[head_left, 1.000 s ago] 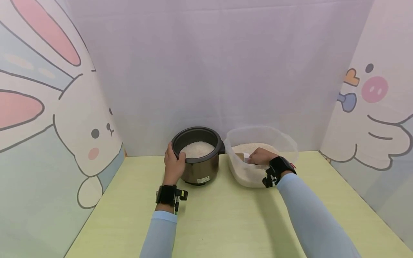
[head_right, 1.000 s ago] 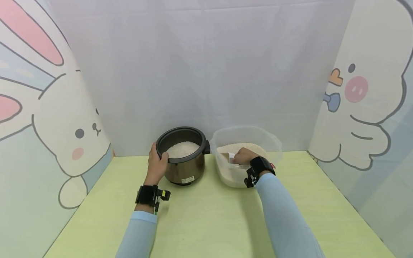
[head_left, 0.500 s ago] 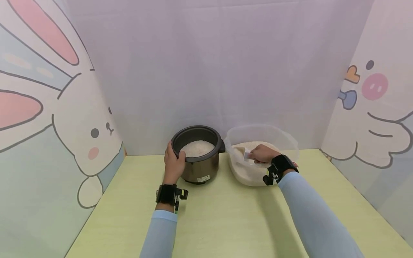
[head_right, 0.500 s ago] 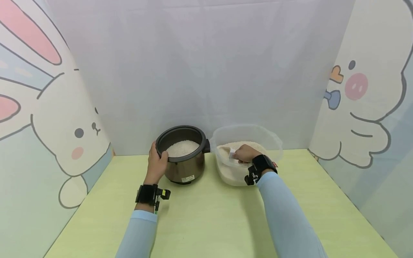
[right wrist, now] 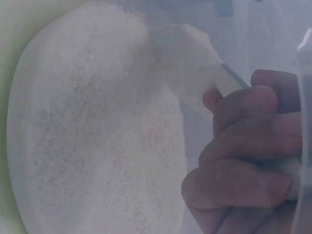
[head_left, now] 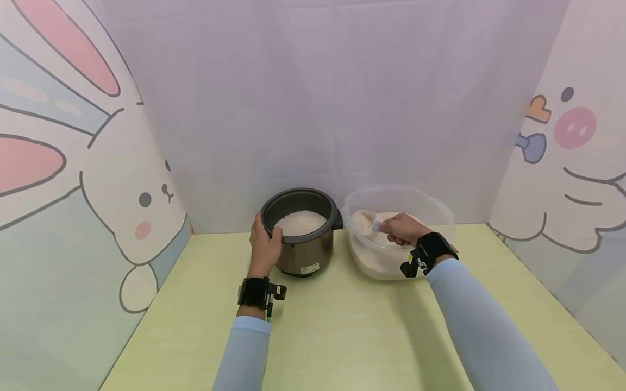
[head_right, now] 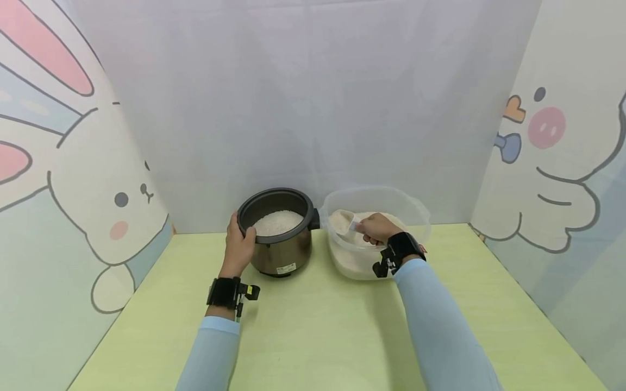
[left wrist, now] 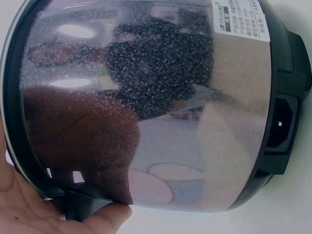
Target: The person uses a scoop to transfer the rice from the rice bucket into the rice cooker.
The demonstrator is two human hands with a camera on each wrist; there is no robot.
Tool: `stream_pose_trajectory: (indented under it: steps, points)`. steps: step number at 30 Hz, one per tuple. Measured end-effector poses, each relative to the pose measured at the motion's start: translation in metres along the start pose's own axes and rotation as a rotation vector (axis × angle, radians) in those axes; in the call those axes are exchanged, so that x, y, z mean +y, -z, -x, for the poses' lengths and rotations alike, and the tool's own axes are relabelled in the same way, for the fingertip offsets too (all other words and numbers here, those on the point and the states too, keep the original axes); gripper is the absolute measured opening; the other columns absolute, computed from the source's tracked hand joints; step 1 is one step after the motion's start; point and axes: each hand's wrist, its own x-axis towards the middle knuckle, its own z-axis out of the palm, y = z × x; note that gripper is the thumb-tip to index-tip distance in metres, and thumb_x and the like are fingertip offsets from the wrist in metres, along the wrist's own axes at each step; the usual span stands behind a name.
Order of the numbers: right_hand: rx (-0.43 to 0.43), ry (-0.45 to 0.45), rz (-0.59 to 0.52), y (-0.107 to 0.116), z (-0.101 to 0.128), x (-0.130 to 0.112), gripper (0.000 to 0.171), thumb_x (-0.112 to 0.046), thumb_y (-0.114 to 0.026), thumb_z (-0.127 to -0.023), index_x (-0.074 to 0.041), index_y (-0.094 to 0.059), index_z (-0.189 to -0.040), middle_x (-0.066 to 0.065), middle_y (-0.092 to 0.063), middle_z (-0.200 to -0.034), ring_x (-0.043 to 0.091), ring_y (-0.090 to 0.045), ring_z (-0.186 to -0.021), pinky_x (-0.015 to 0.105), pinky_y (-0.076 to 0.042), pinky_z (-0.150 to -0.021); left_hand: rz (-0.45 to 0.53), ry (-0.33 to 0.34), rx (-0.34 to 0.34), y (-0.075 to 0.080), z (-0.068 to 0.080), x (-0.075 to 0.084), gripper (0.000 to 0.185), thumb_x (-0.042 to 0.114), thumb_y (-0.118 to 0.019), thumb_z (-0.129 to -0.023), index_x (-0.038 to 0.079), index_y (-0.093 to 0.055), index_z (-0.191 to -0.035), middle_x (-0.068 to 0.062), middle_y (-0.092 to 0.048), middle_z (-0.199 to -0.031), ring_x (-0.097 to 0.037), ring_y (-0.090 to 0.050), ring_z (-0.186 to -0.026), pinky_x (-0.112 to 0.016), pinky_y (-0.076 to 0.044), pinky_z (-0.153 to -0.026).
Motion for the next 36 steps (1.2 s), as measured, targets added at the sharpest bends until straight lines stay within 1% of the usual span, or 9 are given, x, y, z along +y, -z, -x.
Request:
stream_pose_trajectory:
  steps: [9, 13, 16, 24, 28, 31, 36]
  points:
    - [0.021, -0.013, -0.107, 0.004, -0.001, 0.001, 0.053, -0.023, -0.041, -0.111, 0.010, -0.038, -0.152, 0.001, -0.046, -0.069, 0.012, -0.030, -0.052, 0.027, -0.029, -0.050, -0.012, 0.009, 0.009, 0.001, -0.001, 0.000, 0.074, 0.031, -0.042, -0.103, 0.013, -0.007, -0.165, -0.016, -0.011, -0.169, -0.037, -0.009, -0.155, -0.057, -0.021, -0.121]
    - [0.032, 0.008, -0.143, 0.005, 0.002, 0.002, 0.051, -0.024, -0.040, -0.111, 0.009, -0.040, -0.150, 0.001, -0.044, -0.070, 0.011, -0.030, -0.052, 0.027, -0.029, -0.050, -0.010, 0.014, 0.011, 0.001, -0.001, -0.001, 0.074, 0.031, -0.042, -0.102, 0.013, -0.007, -0.166, -0.017, -0.012, -0.169, -0.037, -0.009, -0.155, -0.058, -0.021, -0.120]
    - [0.044, 0.041, -0.166, 0.006, 0.005, 0.003, 0.050, -0.024, -0.039, -0.111, 0.010, -0.041, -0.148, 0.000, -0.041, -0.069, 0.010, -0.030, -0.053, 0.027, -0.028, -0.051, -0.008, 0.014, 0.004, 0.001, 0.000, -0.002, 0.074, 0.030, -0.042, -0.102, 0.012, -0.007, -0.165, -0.017, -0.011, -0.169, -0.038, -0.009, -0.155, -0.058, -0.021, -0.120]
    - [0.138, 0.116, -0.247, 0.007, 0.014, 0.004, 0.046, -0.024, -0.040, -0.112, 0.010, -0.046, -0.142, -0.001, -0.039, -0.070, 0.010, -0.027, -0.053, 0.028, -0.025, -0.052, -0.002, 0.010, 0.010, 0.000, -0.001, 0.001, 0.075, 0.030, -0.042, -0.102, 0.013, -0.007, -0.166, -0.017, -0.012, -0.169, -0.037, -0.009, -0.155, -0.057, -0.021, -0.121]
    - [0.183, 0.120, -0.306, 0.007, 0.017, 0.004, 0.043, -0.027, -0.040, -0.112, 0.008, -0.048, -0.137, -0.001, -0.038, -0.071, 0.010, -0.027, -0.055, 0.028, -0.027, -0.053, -0.004, 0.020, 0.014, 0.000, -0.001, 0.001, 0.075, 0.030, -0.042, -0.101, 0.014, -0.008, -0.166, -0.016, -0.012, -0.169, -0.036, -0.009, -0.155, -0.057, -0.021, -0.121]
    - [0.194, 0.111, -0.369, 0.009, 0.017, 0.005, 0.046, -0.029, -0.039, -0.112, 0.007, -0.044, -0.141, -0.001, -0.037, -0.072, 0.010, -0.028, -0.056, 0.029, -0.027, -0.054, -0.004, 0.024, 0.015, 0.000, -0.001, 0.001, 0.075, 0.030, -0.042, -0.101, 0.015, -0.008, -0.166, -0.016, -0.012, -0.169, -0.036, -0.009, -0.155, -0.056, -0.021, -0.121]
    - [0.193, 0.115, -0.447, 0.011, 0.020, 0.003, 0.053, -0.027, -0.034, -0.113, 0.010, -0.033, -0.150, -0.001, -0.037, -0.076, 0.010, -0.028, -0.058, 0.033, -0.024, -0.056, -0.001, 0.024, 0.011, 0.000, -0.001, 0.001, 0.075, 0.032, -0.043, -0.102, 0.015, -0.008, -0.166, -0.016, -0.012, -0.169, -0.036, -0.009, -0.155, -0.057, -0.021, -0.121]
